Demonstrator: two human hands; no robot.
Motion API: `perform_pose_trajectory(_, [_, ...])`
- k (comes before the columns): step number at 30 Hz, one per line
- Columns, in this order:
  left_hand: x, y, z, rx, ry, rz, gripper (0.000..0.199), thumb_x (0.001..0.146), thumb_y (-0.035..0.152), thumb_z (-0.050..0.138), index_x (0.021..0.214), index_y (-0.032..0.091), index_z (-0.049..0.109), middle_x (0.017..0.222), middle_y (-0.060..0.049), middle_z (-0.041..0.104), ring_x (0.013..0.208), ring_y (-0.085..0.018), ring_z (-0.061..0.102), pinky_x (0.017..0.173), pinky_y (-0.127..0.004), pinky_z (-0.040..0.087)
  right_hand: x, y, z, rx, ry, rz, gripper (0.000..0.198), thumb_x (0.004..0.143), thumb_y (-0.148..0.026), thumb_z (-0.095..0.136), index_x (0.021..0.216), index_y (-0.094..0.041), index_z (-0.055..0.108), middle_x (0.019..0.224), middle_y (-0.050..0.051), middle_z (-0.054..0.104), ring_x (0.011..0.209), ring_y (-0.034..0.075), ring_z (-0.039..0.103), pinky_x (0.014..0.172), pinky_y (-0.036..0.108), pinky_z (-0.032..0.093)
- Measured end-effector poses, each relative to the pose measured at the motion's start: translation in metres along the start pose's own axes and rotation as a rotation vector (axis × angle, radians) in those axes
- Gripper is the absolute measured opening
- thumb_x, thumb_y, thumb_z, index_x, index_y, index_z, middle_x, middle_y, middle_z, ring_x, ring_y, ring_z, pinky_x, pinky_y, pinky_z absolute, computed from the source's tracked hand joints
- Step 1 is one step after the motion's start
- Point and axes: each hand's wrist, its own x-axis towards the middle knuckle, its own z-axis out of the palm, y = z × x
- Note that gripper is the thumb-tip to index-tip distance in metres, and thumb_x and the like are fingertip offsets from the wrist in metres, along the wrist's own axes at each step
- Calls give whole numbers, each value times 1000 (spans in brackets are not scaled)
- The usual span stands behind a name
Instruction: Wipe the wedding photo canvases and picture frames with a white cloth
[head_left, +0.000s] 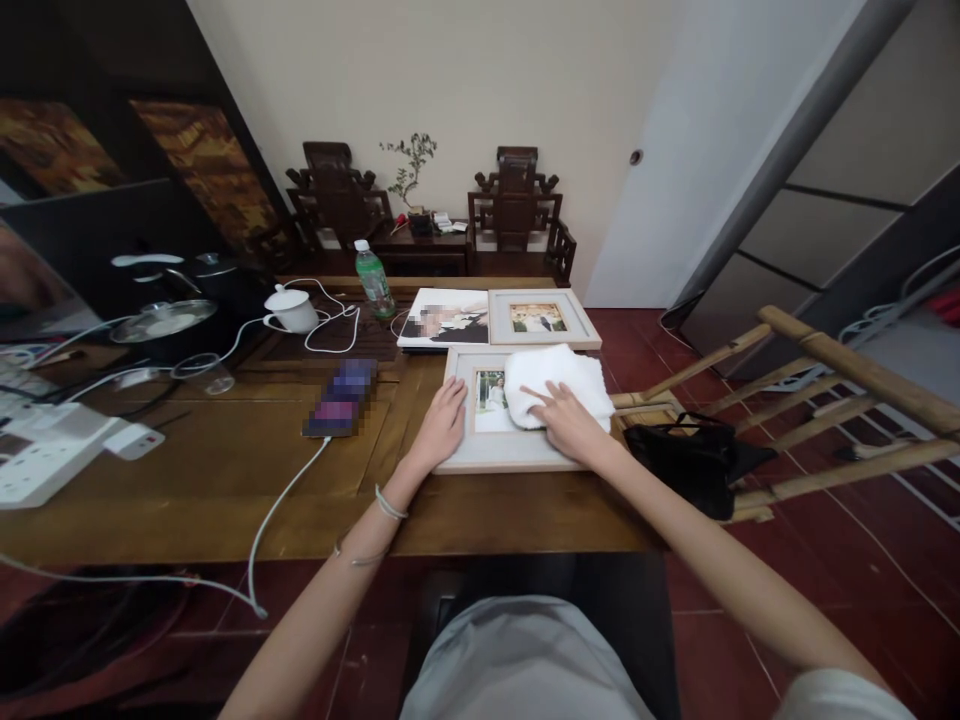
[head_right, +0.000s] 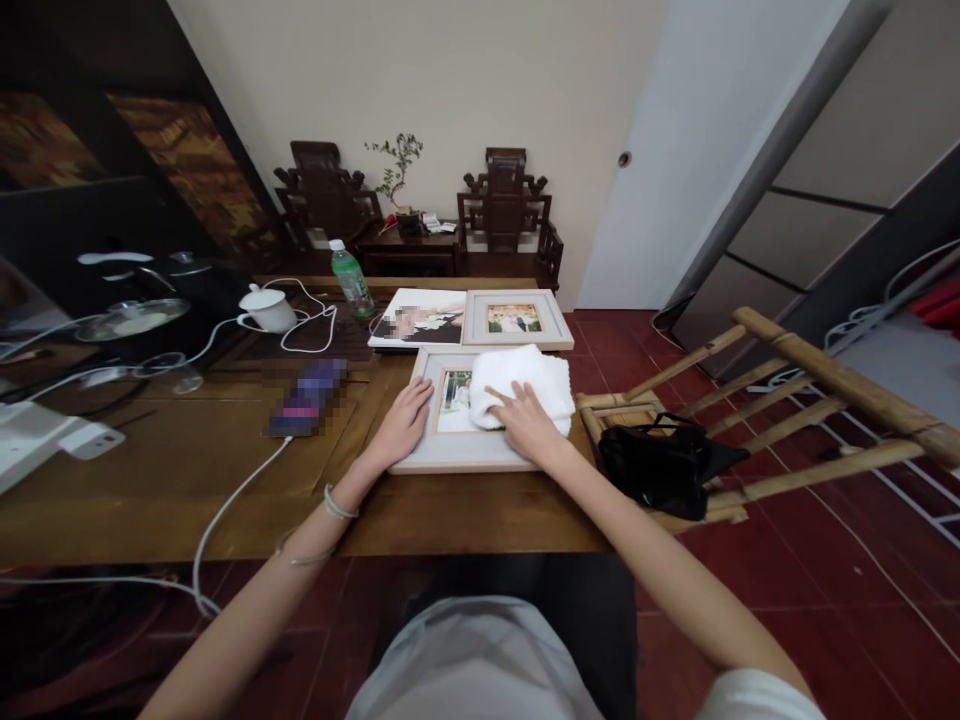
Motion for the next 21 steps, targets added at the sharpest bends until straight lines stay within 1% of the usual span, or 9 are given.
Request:
perform_pose_trajectory(3, [0,2,1,24,9,0,42,91,19,32,128,10,50,137,-14,49,136,-26,33,112,-50,28,-28,-25,-28,83,-86,-54,49,68,5,42,105,-16,66,138,8,49,118,31,46,97,46,36])
perform_pose_trajectory(5, [0,4,0,38,5,1,43,91,18,32,128,8,50,137,-16,49,136,-26,33,112,-49,28,-44,-40,-46,135,-137,-61,51,66,5,41,105,-16,65,130,11,55,109,27,53,91,39,40])
perform_pose_trajectory(7, [1,5,0,46,-3,6,43,91,18,32,128,6,50,137,-17,48,136,-27,32,112,-49,29,-50,-48,-54,173,-169,-38,52,66,5,40,107,-16,65,119,13,60,102,24,57,86,35,41])
perform_pose_trajectory(9, [1,5,-1,50,-12,16,43,91,18,32,128,6,50,137,-18,48,136,-27,32,112,-48,29,-45,-47,-50,186,-163,1,54,67,4,39,111,-17,63,116,13,61,103,25,56,86,36,41])
perform_pose_trajectory(11, [1,5,-2,53,-20,29,43,91,19,32,128,7,50,138,-17,47,136,-27,32,112,-48,29,-28,-35,-35,172,-115,38,56,68,4,39,116,-16,61,125,14,56,113,27,51,92,39,40])
perform_pose_trajectory(14, [1,3,-3,55,-27,46,42,92,19,32,128,7,50,138,-17,47,136,-27,32,112,-48,30,9,-4,-8,122,8,96,61,67,5,38,122,-14,56,145,12,37,130,32,35,103,45,32])
perform_pose_trajectory(17, [1,1,-4,43,-28,54,42,92,20,32,127,7,51,137,-16,48,136,-26,32,112,-47,29,46,25,7,69,99,188,62,69,6,38,128,-10,50,151,13,25,135,34,26,107,49,26])
perform_pose_trajectory(19, [1,1,-4,36,-31,53,43,92,20,32,127,6,50,138,-17,47,136,-27,32,113,-46,28,63,37,11,30,101,198,61,71,5,38,129,-10,49,151,14,27,135,36,25,107,52,24])
perform_pose_trajectory(21, [1,1,-4,32,-31,48,43,92,20,32,128,7,50,138,-17,47,136,-27,32,112,-48,29,67,39,12,-3,64,152,60,72,5,38,128,-12,52,149,13,31,135,36,25,107,55,22])
